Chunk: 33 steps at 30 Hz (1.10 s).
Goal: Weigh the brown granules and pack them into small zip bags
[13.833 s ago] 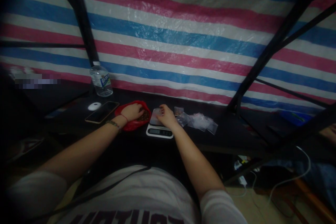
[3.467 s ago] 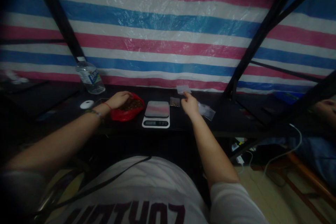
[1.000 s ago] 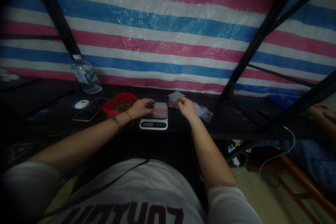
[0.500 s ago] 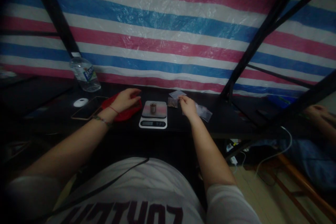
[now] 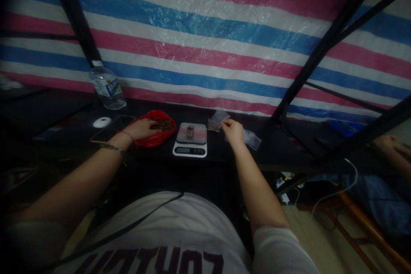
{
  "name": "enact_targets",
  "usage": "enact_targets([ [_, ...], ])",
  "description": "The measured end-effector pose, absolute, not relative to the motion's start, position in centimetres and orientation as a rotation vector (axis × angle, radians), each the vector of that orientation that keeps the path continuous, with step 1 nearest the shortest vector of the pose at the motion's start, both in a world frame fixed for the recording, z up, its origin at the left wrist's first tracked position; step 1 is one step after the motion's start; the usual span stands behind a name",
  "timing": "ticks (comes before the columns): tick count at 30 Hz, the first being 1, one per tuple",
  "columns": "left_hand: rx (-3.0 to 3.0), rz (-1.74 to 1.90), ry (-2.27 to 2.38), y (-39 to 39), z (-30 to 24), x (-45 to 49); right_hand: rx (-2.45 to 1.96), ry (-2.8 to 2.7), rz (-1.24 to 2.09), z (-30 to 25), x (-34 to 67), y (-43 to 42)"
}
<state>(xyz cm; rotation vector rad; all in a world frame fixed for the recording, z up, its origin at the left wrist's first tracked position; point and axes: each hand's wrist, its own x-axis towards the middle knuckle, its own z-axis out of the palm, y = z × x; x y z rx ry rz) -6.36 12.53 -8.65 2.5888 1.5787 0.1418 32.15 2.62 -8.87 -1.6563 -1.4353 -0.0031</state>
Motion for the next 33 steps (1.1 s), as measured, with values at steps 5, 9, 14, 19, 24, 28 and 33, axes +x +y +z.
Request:
enact_targets([
  [5, 2.619, 0.043, 1.495, 12.8, -7.5, -6.1, -1.561, -1.432, 0.051, -9.7, 32.7, 3.3],
  [9, 2.654, -0.111, 1.459, 13.3, -6.2, -5.6, -1.508, -1.394, 0.142, -11.4, 32.9, 4.1],
  [14, 2.580, -0.251, 1.400, 13.7, -5.0, -5.2, -1.521, -1.419, 0.038, -13.7, 32.7, 4.6],
  [19, 2.468, -0.337, 1.363, 14.2, -4.8, -5.3, -1.567, -1.527, -0.128, -15.0, 32.0, 4.5],
  [24, 2.468, -0.300, 1.393, 14.4, -4.8, -5.3, -1.580, -1.550, -0.160, -14.9, 31.6, 4.3],
  [28, 2.512, -0.157, 1.491, 14.2, -4.5, -5.5, -1.580, -1.509, -0.188, -14.5, 31.7, 4.1],
  [33, 2.646, 0.011, 1.540, 13.7, -4.5, -5.4, -1.524, -1.463, -0.168, -13.7, 31.7, 3.6],
])
